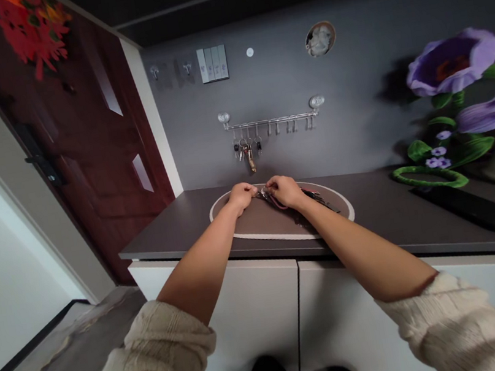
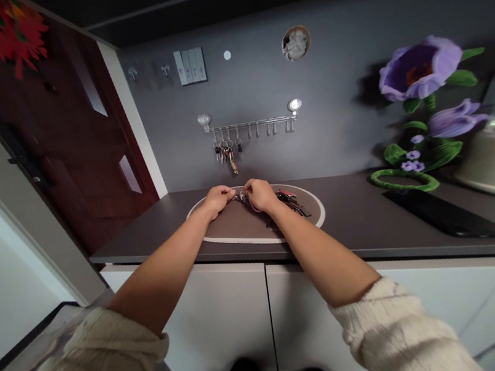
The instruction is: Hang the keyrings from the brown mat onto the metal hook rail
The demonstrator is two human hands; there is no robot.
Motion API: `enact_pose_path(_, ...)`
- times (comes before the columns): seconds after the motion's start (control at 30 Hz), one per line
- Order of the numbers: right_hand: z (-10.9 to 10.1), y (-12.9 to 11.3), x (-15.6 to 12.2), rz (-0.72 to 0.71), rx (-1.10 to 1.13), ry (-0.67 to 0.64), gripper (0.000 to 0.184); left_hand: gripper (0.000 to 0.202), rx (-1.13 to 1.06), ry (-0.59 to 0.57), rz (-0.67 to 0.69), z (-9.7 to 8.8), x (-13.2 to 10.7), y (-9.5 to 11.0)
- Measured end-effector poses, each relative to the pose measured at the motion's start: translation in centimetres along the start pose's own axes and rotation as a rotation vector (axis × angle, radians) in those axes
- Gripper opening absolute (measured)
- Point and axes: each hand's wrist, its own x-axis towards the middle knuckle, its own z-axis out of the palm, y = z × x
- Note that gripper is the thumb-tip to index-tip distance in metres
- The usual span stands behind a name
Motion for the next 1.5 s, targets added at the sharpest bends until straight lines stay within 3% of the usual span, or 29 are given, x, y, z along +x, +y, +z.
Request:
enact_pose_path(0.4,-0.1,-0.1,0.1,0.013,0.04,0.013,0.015,0.006,-0.375,-0.072,-0.111,0.1,0.4,0.3)
enact_pose_path(0.7,-0.1,0.1,0.3,0.043,0.253,0.1,0.013,0.001,-0.565,-0.184,-0.104,-0.1,0.3,0.6)
enact_pose_path(0.93,0.4,0.6,0.8,0.008,0.507,0.102,0.016,0.001,-0.632,-0.226,-0.097,-0.1,0.1,0.9)
enact_pose_path(1.3,0.5,0.5,0.7,-0.057,0.593,0.03,0.022,0.002,-0.744,-0.228,-0.088,-0.1,-0.1,1.2)
enact_pose_path(1.5,0.5,0.6,0.7,-0.036,0.64,0.055,0.022,0.005,-0.751,-0.267,-0.085,-0.1,0.0,1.1)
